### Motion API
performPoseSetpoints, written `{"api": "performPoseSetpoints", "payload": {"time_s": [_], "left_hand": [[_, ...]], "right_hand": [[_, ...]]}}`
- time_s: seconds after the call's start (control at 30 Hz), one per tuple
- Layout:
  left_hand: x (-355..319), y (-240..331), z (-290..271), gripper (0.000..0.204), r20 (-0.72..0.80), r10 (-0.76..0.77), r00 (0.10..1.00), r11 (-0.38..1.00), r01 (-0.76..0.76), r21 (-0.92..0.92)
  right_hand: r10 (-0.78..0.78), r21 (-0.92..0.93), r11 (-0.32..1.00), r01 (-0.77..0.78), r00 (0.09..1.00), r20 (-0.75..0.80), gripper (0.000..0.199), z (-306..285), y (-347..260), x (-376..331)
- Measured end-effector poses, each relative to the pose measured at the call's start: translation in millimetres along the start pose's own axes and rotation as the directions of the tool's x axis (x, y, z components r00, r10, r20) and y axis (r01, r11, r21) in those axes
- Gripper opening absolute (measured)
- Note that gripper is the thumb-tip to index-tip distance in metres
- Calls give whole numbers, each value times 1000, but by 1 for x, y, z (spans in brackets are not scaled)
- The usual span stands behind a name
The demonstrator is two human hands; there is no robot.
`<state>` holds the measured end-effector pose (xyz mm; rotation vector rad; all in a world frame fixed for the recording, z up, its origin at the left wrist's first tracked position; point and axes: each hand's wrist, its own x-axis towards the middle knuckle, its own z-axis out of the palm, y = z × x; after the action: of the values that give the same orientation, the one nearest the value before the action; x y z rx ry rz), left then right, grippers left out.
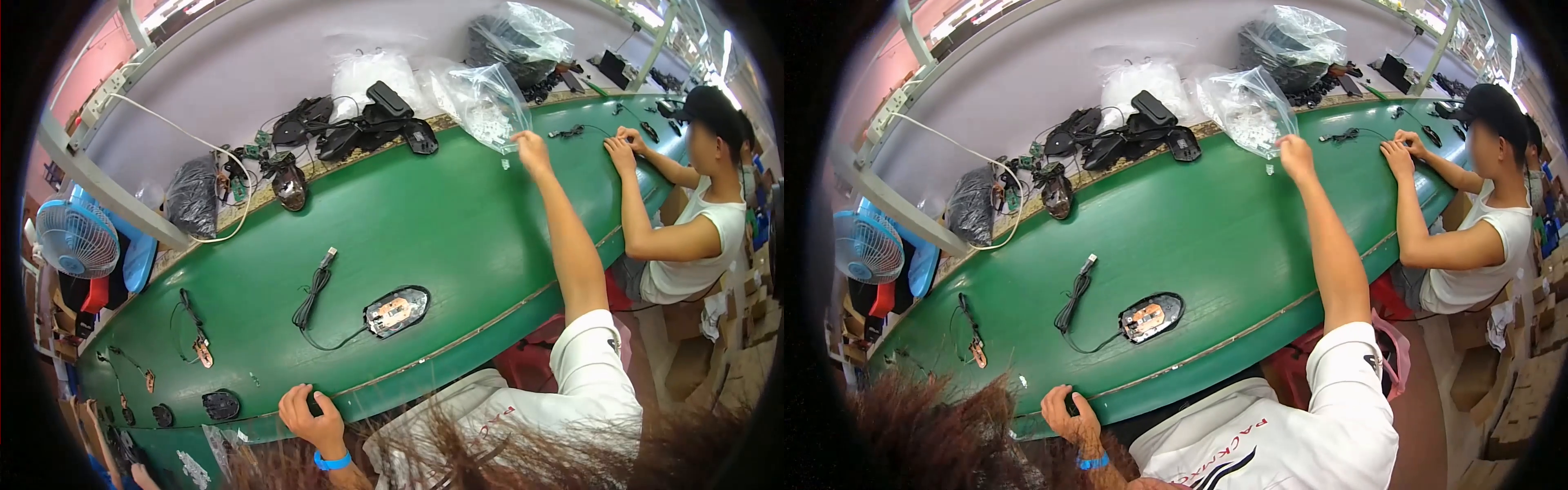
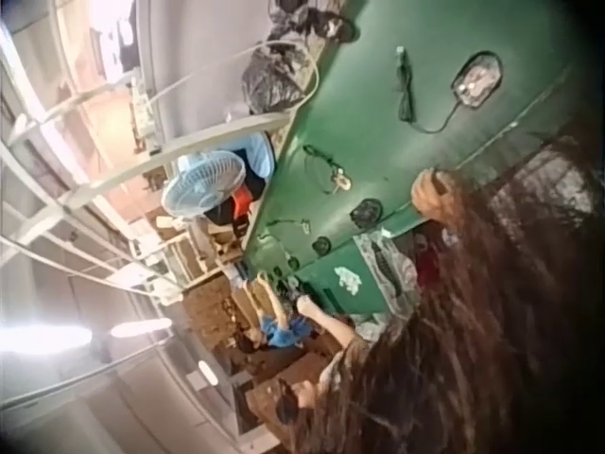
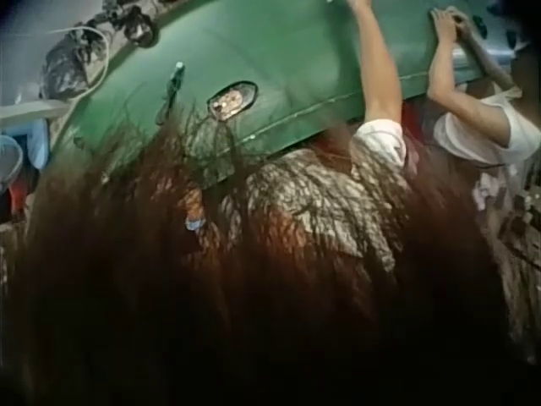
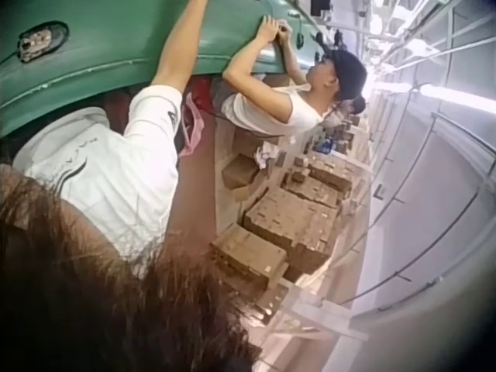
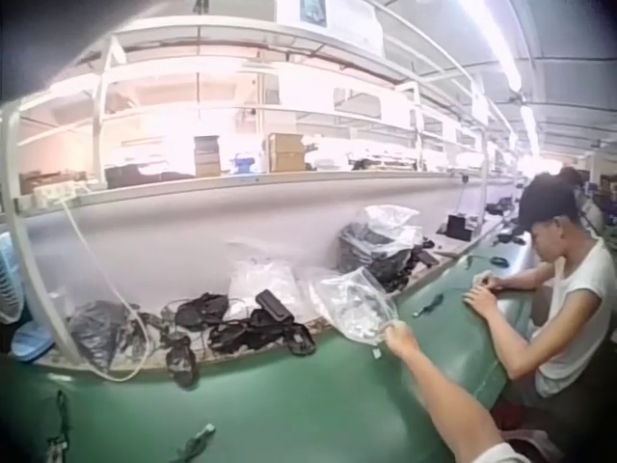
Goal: Assembling the internal components and outer housing of computer mice on a production line.
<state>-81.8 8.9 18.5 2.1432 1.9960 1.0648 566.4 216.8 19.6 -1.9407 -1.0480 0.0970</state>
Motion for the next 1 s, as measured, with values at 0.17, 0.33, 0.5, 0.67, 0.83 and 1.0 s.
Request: {"api": "performPoseSetpoints", "payload": {"time_s": [0.17,0.33,0.5,0.67,0.83,1.0], "left_hand": [[0,-4,0,17,-5,7,1000,1000,-7,-5],[0,-3,1,17,-14,8,1000,1000,-8,-21],[2,5,6,17,-14,16,1000,999,-16,-38],[2,4,4,15,-30,-29,999,999,27,-44],[2,-5,-5,13,-151,56,987,998,-59,-21],[16,0,3,14,-163,15,986,993,-34,-111]], "right_hand": [[-97,-372,919,134,988,117,26,-1,-39,-62],[-142,-365,912,187,979,148,33,1,-17,-58],[-94,-156,984,90,995,-18,40,0,-19,0],[-154,-77,987,144,976,-157,55,10,-39,-14],[-451,-193,867,459,888,85,49,29,-35,-98],[-260,-96,950,297,922,285,49,-12,-25,-97]]}}
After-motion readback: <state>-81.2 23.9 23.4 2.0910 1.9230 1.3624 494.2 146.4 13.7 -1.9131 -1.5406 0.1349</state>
